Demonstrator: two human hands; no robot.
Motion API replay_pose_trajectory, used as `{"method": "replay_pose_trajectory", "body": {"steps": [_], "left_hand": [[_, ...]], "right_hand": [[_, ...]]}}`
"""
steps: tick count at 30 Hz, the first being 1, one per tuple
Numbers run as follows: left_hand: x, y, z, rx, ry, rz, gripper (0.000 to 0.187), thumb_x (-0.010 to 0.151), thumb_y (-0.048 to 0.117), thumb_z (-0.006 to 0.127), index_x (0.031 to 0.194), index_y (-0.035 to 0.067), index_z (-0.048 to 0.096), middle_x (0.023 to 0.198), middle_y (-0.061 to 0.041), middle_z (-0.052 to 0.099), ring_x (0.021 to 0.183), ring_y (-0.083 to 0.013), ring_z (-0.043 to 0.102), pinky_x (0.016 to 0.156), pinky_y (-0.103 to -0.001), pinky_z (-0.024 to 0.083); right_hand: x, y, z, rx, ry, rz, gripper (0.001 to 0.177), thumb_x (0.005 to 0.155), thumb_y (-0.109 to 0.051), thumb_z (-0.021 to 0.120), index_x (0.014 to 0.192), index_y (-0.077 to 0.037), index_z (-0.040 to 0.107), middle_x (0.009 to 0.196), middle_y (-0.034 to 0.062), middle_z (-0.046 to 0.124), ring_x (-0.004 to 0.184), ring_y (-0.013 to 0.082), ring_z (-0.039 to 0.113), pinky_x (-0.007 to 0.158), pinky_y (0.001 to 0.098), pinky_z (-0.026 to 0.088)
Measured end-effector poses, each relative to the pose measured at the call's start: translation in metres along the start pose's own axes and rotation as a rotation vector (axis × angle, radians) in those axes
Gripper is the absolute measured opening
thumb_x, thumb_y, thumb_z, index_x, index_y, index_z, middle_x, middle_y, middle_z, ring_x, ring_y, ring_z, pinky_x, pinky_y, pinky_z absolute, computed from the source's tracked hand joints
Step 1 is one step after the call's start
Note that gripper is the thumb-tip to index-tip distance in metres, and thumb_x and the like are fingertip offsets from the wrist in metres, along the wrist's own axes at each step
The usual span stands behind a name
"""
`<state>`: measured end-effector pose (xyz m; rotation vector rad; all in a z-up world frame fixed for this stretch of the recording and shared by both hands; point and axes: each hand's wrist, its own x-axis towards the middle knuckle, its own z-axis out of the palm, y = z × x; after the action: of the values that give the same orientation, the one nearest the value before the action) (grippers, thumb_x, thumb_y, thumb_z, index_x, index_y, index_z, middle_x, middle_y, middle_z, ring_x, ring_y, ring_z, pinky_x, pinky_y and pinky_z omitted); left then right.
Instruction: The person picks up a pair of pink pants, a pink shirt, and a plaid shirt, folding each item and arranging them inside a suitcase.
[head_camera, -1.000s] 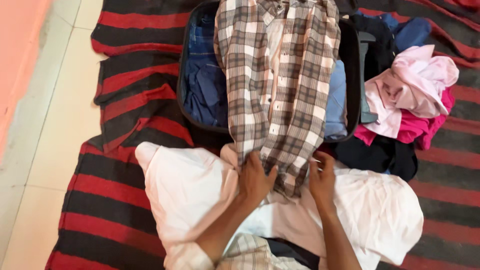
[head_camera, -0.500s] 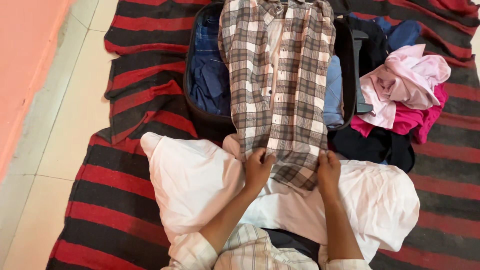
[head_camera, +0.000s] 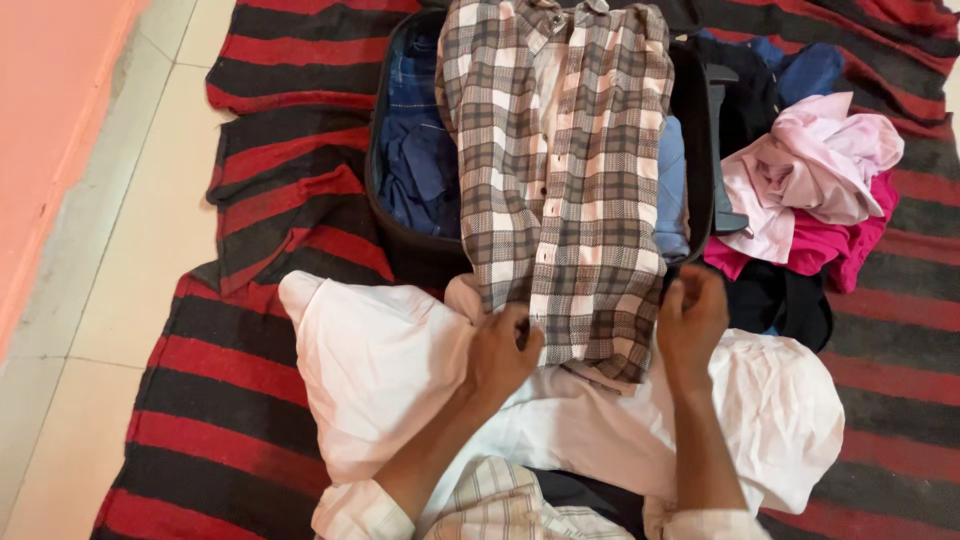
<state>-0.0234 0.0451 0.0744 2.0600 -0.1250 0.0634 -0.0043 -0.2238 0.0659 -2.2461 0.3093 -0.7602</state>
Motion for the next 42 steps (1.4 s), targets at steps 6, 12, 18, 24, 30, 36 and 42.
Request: {"method": "replay_pose_trajectory", "body": {"steps": [6,12,18,24,30,36,42], "left_hand": [[0.123,0.02,0.004,0.088,0.25,0.378,0.012,0.097,0.015,0.065,0.105,0.006,0.063,0.092,-0.016,0.07,0.079,-0.0347,0.07,0.07,-0.045,0.056],[0.234,-0.02,0.051,0.323,-0.109,-0.147,0.044,0.09,0.039,0.076,0.106,-0.001,0.063,0.09,-0.02,0.073,0.085,-0.0366,0.071,0.074,-0.048,0.056],[0.236,-0.112,0.088,0.023,0.11,-0.117,0.023,0.096,0.024,0.063,0.101,0.002,0.065,0.088,-0.018,0.074,0.083,-0.0347,0.074,0.075,-0.045,0.057],[0.231,-0.116,0.094,-0.12,0.166,-0.083,0.023,0.098,0.02,0.061,0.106,-0.001,0.058,0.094,-0.019,0.072,0.087,-0.0329,0.072,0.077,-0.044,0.056],[0.204,-0.052,0.042,-0.242,-0.272,-0.299,0.046,0.09,0.027,0.079,0.118,-0.005,0.063,0.1,-0.014,0.071,0.081,-0.0201,0.068,0.071,-0.039,0.054],[0.134,-0.007,0.014,-0.362,-0.458,-0.3,0.028,0.092,0.024,0.07,0.103,0.0,0.077,0.077,-0.003,0.068,0.06,-0.007,0.057,0.054,-0.027,0.047],[0.092,-0.021,0.011,-0.542,-0.138,-0.192,0.023,0.099,0.019,0.063,0.09,0.0,0.069,0.068,0.008,0.057,0.063,-0.0028,0.048,0.056,-0.026,0.038]], "right_hand": [[0.118,0.044,0.061,0.464,-0.15,0.036,0.012,0.109,-0.01,0.058,0.117,-0.004,0.064,0.095,0.0011,0.068,0.081,0.0092,0.065,0.067,0.0243,0.053],[0.135,0.115,0.121,0.297,-0.287,0.186,0.024,0.109,-0.022,0.06,0.098,-0.003,0.068,0.073,-0.001,0.059,0.064,0.007,0.051,0.056,0.0241,0.041],[0.126,0.12,0.13,0.468,-0.355,0.355,0.039,0.109,-0.028,0.06,0.082,-0.002,0.061,0.068,-0.0038,0.051,0.061,0.0086,0.043,0.056,0.0318,0.033],[0.128,0.087,0.115,0.169,-0.25,0.21,0.041,0.11,-0.028,0.058,0.083,0.002,0.06,0.067,0.0024,0.057,0.064,0.0125,0.051,0.06,0.0339,0.041],[0.12,0.067,0.081,0.4,-0.372,0.273,0.026,0.109,-0.028,0.058,0.113,-0.003,0.065,0.091,-0.0025,0.064,0.083,0.0085,0.055,0.073,0.0277,0.046],[0.086,0.039,0.016,0.246,-0.774,0.719,0.038,0.096,-0.024,0.074,0.122,0.004,0.069,0.092,0.0093,0.067,0.076,0.0185,0.058,0.067,0.0337,0.043],[0.041,0.029,0.009,0.665,-0.586,0.608,0.038,0.089,-0.013,0.075,0.124,0.002,0.067,0.108,0.0065,0.074,0.09,0.0116,0.069,0.082,0.0266,0.054]]}}
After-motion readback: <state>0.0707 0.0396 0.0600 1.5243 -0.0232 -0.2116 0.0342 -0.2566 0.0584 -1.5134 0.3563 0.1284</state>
